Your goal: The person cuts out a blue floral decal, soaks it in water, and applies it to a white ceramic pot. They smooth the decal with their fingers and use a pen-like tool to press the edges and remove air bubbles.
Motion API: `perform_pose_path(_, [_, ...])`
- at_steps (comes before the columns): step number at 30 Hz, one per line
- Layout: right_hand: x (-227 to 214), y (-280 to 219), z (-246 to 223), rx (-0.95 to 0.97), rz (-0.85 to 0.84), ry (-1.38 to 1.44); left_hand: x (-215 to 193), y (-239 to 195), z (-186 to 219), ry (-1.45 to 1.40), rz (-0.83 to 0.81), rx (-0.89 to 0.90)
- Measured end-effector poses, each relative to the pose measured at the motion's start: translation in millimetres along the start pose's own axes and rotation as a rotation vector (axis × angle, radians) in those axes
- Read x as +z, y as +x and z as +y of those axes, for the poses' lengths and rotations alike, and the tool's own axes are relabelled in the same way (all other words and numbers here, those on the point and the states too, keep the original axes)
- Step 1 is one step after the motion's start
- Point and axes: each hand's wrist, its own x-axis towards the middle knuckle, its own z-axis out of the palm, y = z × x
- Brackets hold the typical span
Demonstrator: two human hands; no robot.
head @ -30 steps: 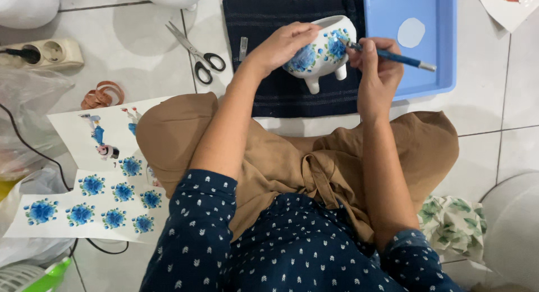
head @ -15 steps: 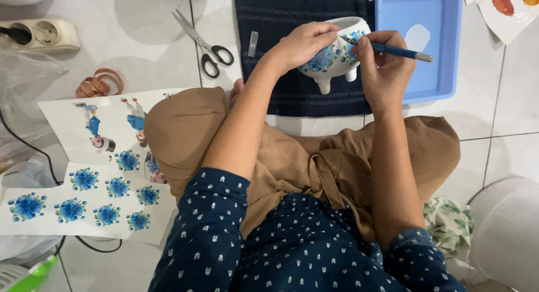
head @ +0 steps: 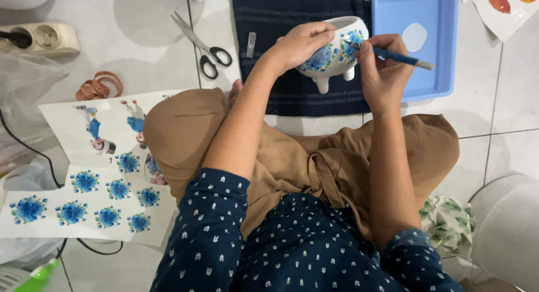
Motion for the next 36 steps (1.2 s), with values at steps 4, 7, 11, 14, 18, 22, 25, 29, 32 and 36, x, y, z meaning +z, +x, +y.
perform_pose_path(4, [-0.3, -1.6, 1.0, -0.03, -0.008, 0.034, -0.2, 0.2, 2.5, -0.016, -0.02, -0.02])
perform_pose_path(7, [-2.6, -0.5, 0.3, -0.011, -0.014, 0.026, 2.2, 2.9, -0.3, -0.028, -0.013, -0.045])
perform_pose_path(11, [-7.4, 1.8, -4.7, 0.049, -0.035, -0.051, 2.2, -2.1, 3.3, -0.028, -0.002, -0.005])
perform_pose_path(14, [-8.8, 1.4, -0.5, 0.051, -0.038, -0.019, 0.1, -6.0, 11.9, -0.001, -0.008, -0.042])
perform_pose_path(18, [-8.6, 2.5, 2.4, 0.065, -0.033, -0.011, 1.3, -3.6, 9.3, 0.026, -0.001, -0.025])
perform_pose_path(22, [-9.4, 3.8, 0.7, 0.074, -0.051, 0.02, 1.0, -4.3, 10.3, 0.013, -0.007, -0.043])
perform_pose_path(25, [-9.4, 4.2, -3.3, 0.079, -0.04, 0.016, 0.3, -5.2, 11.4, 0.001, -0.011, -0.044])
perform_pose_path(29, [-9.4, 2.6, -4.2, 0.075, -0.023, 0.034, 1.5, -3.3, 9.9, -0.005, 0.001, -0.044])
perform_pose_path(32, [-5.2, -1.7, 1.0, 0.039, 0.015, 0.11, 2.2, -1.8, 7.8, -0.017, 0.004, -0.042])
perform_pose_path(36, [2.5, -16.8, 9.6, -0.046, 0.049, -0.061, 2.6, -1.7, 7.3, -0.038, 0.002, -0.043])
